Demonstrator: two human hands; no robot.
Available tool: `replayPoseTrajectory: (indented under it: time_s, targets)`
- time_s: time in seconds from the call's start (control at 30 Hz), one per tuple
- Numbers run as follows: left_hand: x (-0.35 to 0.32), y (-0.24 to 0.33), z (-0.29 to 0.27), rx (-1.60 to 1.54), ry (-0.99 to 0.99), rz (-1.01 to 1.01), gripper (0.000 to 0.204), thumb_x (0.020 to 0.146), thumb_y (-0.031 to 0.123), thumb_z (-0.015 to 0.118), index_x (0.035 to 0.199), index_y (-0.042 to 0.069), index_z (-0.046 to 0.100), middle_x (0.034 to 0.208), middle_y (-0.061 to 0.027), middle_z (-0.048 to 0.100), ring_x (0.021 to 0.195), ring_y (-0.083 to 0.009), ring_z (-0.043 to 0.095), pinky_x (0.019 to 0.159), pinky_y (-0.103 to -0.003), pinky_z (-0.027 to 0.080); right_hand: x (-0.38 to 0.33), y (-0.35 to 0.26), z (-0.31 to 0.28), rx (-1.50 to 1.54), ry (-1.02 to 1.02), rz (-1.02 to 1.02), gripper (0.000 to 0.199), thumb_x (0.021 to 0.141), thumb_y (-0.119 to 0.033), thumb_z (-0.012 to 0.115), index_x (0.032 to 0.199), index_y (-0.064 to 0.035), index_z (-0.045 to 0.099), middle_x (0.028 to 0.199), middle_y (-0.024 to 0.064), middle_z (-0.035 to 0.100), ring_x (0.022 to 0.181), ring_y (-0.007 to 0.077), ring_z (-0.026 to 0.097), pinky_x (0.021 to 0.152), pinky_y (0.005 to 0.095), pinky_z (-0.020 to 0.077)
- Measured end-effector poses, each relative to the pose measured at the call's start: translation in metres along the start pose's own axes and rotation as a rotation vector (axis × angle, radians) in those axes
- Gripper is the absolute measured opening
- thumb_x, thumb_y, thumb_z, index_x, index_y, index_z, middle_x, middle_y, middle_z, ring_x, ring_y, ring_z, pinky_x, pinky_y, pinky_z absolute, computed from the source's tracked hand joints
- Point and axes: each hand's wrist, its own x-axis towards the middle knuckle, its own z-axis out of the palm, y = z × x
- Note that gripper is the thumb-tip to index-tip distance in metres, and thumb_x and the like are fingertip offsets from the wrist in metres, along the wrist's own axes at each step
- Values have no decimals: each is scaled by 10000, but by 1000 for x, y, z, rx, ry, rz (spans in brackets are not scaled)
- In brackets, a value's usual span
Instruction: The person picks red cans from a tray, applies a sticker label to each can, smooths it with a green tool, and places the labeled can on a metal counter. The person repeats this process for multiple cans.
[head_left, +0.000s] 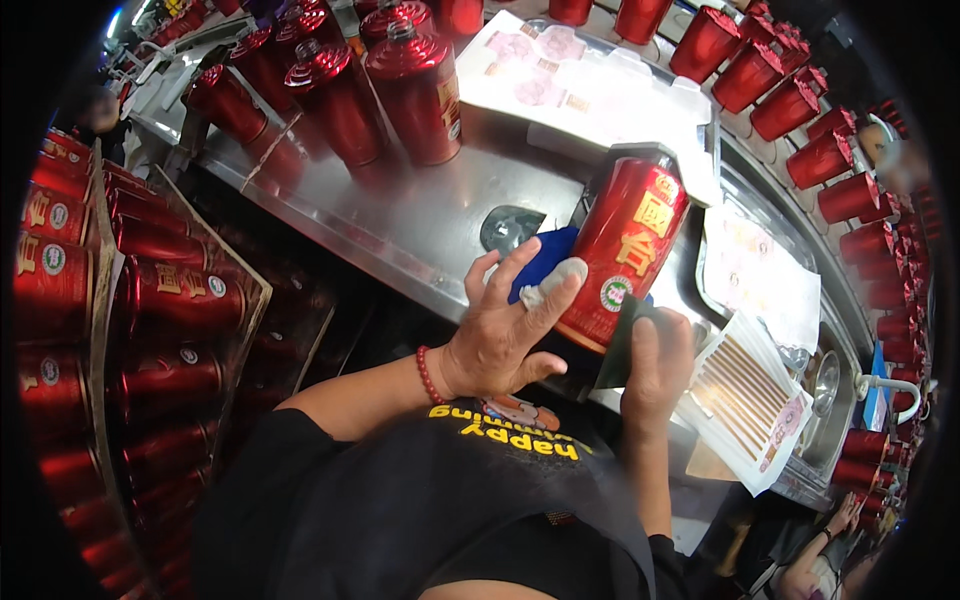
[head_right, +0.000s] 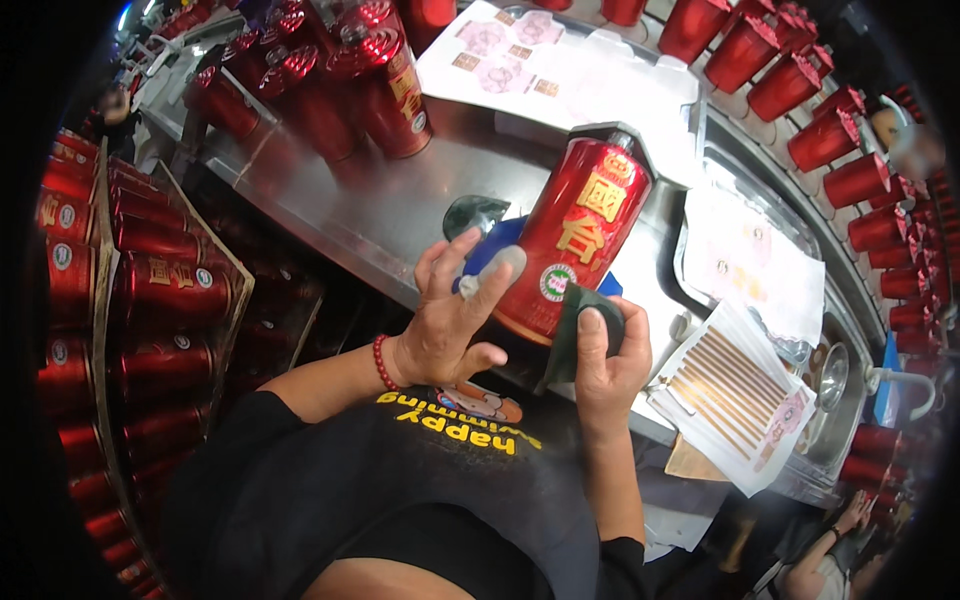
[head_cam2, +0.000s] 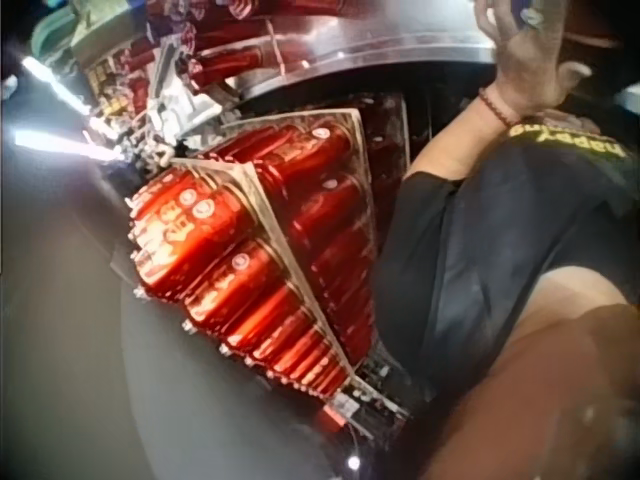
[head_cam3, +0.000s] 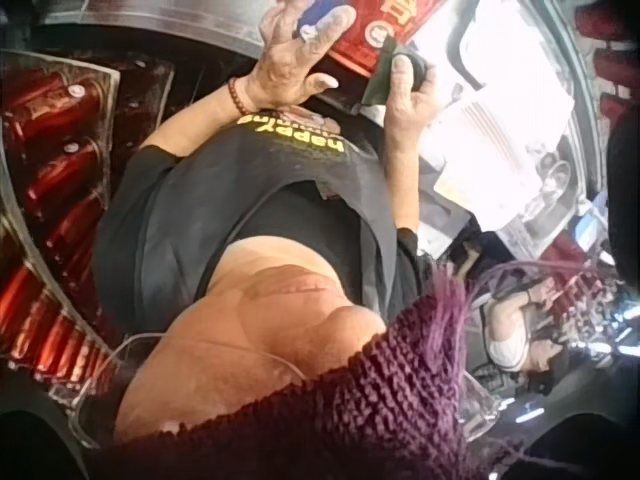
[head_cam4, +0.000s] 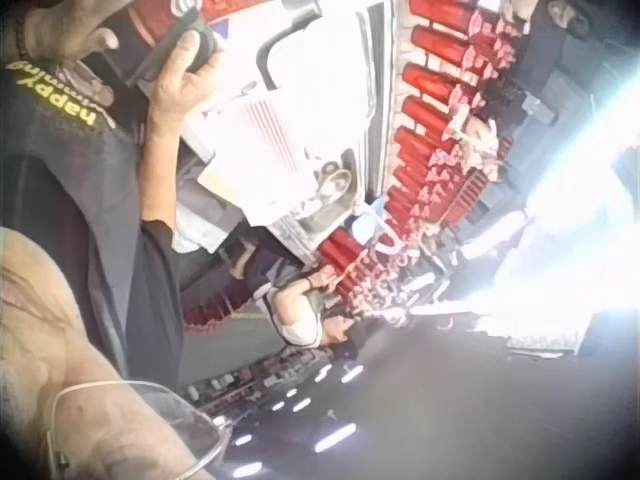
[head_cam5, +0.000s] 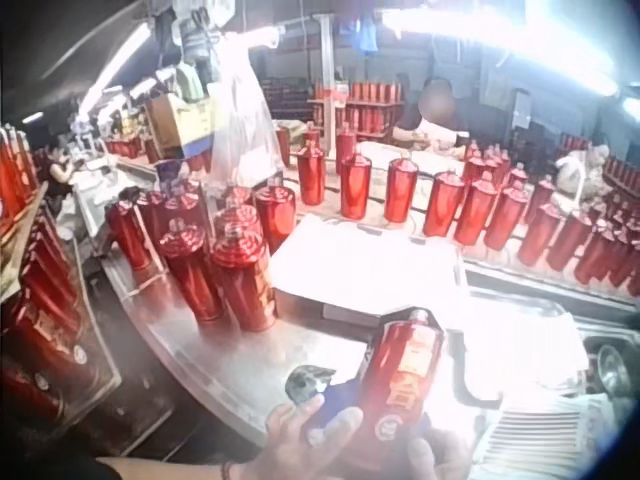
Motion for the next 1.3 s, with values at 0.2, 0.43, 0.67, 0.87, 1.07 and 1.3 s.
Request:
replayPoseTrajectory:
  time_s: [0.2,0.43,0.67,0.87,1.07,1.3]
  targets:
    - [42,-18,-7,-30,-116,177,732,998,704,279,1471,220,558,1387,29,642,1448,-264,316,1173,-514,66,-2,3,-1,-45,12,6,225,986,-198,677,1058,-4,587,897,15,611,793,83,558,723,234,475]
    - [70,-51,0,-41,-151,345,630,1014,656,307,1424,283,607,1139,90,734,1376,-192,368,1181,-511,77,-2,8,-4,-55,-11,15,242,972,-207,690,1067,-11,585,868,15,624,769,86,560,709,248,479]
    - [114,-51,-3,18,-114,495,574,1029,632,323,1327,299,683,1063,94,728,1241,-179,446,1209,-492,52,1,13,-5,-97,6,2,265,943,-217,719,1039,-6,590,817,31,624,737,103,563,685,269,481]
    - [112,-65,14,-79,-88,482,548,1020,634,330,1381,353,633,963,114,717,1219,-191,408,1190,-492,48,1,17,-7,-51,-9,31,265,939,-215,723,1033,-3,594,821,40,636,741,114,574,698,271,487]
    - [121,-76,16,-190,-87,361,620,1035,638,327,1378,240,657,993,91,743,1271,-197,407,1199,-487,69,1,16,-10,-42,-28,51,247,932,-195,717,1027,-2,596,824,53,634,750,125,583,696,280,488]
    - [122,-79,20,-335,-62,241,620,1040,633,333,1360,226,673,1275,38,686,1238,-206,435,1191,-495,98,2,20,-8,-29,-33,35,289,924,-249,728,1014,-6,600,824,64,633,748,149,592,703,290,493]
